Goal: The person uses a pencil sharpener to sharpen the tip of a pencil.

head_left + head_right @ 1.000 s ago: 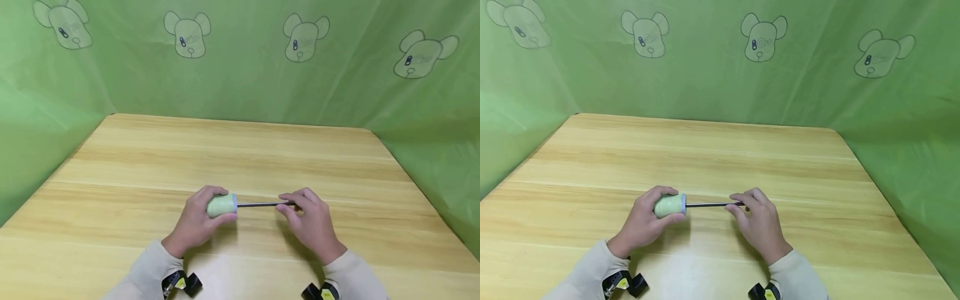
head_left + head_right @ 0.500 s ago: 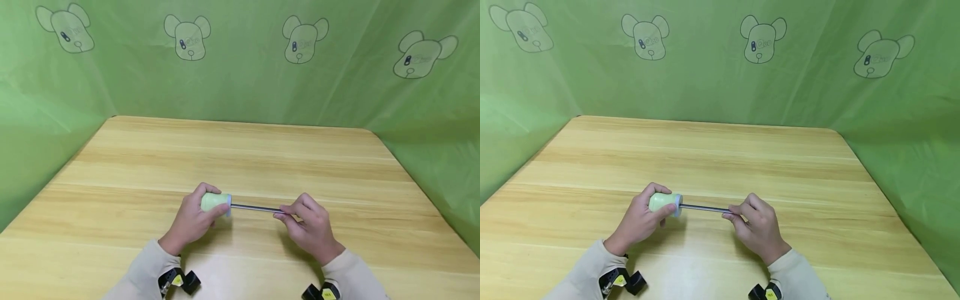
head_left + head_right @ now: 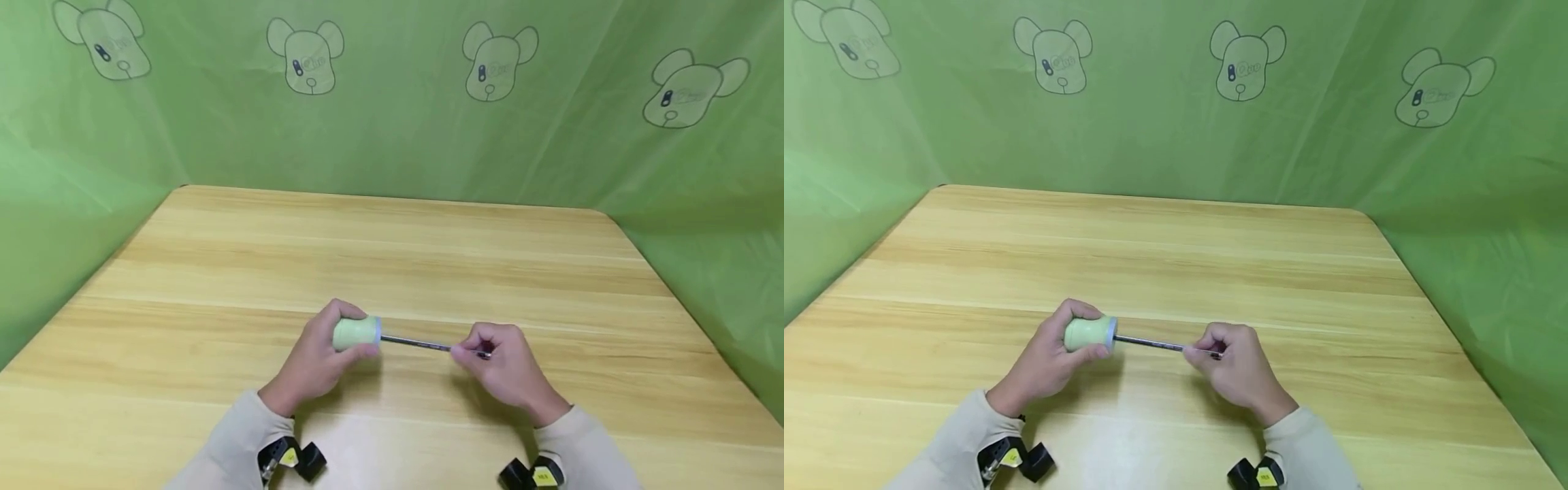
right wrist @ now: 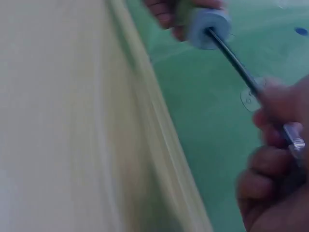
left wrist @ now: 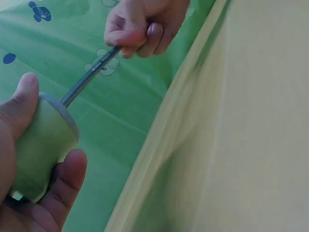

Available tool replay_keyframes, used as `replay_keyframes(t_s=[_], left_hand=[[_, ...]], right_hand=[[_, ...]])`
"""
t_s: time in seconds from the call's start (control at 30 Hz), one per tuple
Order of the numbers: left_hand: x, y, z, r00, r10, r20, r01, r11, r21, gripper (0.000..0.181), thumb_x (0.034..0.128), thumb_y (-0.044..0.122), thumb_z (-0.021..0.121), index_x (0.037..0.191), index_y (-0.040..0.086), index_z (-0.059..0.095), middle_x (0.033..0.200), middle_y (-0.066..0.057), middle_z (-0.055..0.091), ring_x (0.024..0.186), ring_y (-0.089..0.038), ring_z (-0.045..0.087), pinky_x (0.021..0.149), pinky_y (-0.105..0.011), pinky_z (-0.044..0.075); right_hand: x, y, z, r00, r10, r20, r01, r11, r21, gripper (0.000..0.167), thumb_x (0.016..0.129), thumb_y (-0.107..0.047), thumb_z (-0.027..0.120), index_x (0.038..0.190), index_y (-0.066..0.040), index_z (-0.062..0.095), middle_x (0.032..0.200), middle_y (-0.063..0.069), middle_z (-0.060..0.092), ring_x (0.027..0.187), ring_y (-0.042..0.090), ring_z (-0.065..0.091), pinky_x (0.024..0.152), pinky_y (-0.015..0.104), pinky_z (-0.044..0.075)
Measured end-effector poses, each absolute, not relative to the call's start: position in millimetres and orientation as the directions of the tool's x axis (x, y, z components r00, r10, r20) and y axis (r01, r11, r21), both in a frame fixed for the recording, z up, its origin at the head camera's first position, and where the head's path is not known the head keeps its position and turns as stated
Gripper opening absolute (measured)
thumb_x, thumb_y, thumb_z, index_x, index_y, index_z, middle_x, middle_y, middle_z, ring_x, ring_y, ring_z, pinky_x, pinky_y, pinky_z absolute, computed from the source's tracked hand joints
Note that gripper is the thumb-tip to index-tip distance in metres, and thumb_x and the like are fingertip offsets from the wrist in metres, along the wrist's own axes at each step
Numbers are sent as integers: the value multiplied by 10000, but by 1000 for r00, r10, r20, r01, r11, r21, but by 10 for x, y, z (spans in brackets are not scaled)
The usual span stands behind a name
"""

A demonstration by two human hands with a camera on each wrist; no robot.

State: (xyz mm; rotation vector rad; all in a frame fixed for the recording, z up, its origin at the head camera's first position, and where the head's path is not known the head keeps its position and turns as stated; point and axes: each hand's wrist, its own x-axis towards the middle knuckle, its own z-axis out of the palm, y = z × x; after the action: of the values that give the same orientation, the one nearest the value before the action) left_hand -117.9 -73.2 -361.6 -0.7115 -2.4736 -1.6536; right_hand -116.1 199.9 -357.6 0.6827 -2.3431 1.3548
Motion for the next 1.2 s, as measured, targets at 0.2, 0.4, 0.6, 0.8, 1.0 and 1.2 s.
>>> replay_keyframes(t_s=[0.2, 0.4, 0.6, 0.8, 1.0, 1.2], left_hand=[[-1140, -663, -3622, -846, 385, 368, 499, 330, 801, 391, 834, 196, 768, 1094, 46, 516, 972, -83, 566, 766, -179, 515, 573, -273, 501], [-1166, -716, -3568, -878, 308, 366, 458, 319, 830, 349, 832, 163, 769, 1083, 46, 557, 927, -89, 577, 731, -191, 527, 531, -276, 500], [-1166, -725, -3561, -884, 276, 377, 453, 310, 836, 340, 824, 163, 777, 1069, 47, 571, 917, -97, 582, 719, -191, 526, 515, -269, 494], [-1160, -692, -3557, -920, 192, 342, 388, 315, 866, 383, 784, 149, 816, 1078, 55, 590, 924, -87, 591, 727, -202, 527, 529, -278, 488], [-1166, -659, -3545, -947, 99, 306, 321, 243, 915, 378, 787, 105, 808, 1086, 37, 586, 912, -121, 598, 697, -204, 586, 547, -315, 543], [-1173, -639, -3554, -961, 129, 245, 260, 117, 959, 324, 856, 39, 725, 1111, -18, 535, 917, -176, 576, 686, -224, 632, 615, -381, 584]], right_hand=[[-1153, 2011, -3555, -838, -154, 524, -523, 503, -688, 438, 912, 3, 606, 522, -140, 468, 492, -123, 359, 456, 18, 307, 396, 222, 295], [-1181, 1970, -3638, -671, -239, 702, -735, 341, -586, 292, 728, 184, 482, 693, -83, 596, 618, -16, 513, 539, 76, 428, 458, 189, 358], [-1175, 1945, -3680, -673, -191, 715, -733, 303, -609, 385, 531, 166, 320, 719, -54, 574, 627, 24, 511, 528, 121, 432, 447, 213, 353], [-1186, 1932, -3676, -636, -205, 743, -746, 411, -525, 323, 598, 149, 417, 790, -35, 600, 677, 29, 546, 570, 94, 435, 473, 196, 363], [-1244, 1896, -3658, -454, -265, 851, -773, 592, -228, 180, 900, -198, 600, 832, -41, 657, 778, 50, 653, 694, 208, 584, 663, 283, 463], [-1259, 1844, -3636, -363, -275, 890, -766, 632, -116, 393, 973, -367, 585, 814, -16, 662, 799, 76, 621, 713, 229, 608, 653, 315, 538]])
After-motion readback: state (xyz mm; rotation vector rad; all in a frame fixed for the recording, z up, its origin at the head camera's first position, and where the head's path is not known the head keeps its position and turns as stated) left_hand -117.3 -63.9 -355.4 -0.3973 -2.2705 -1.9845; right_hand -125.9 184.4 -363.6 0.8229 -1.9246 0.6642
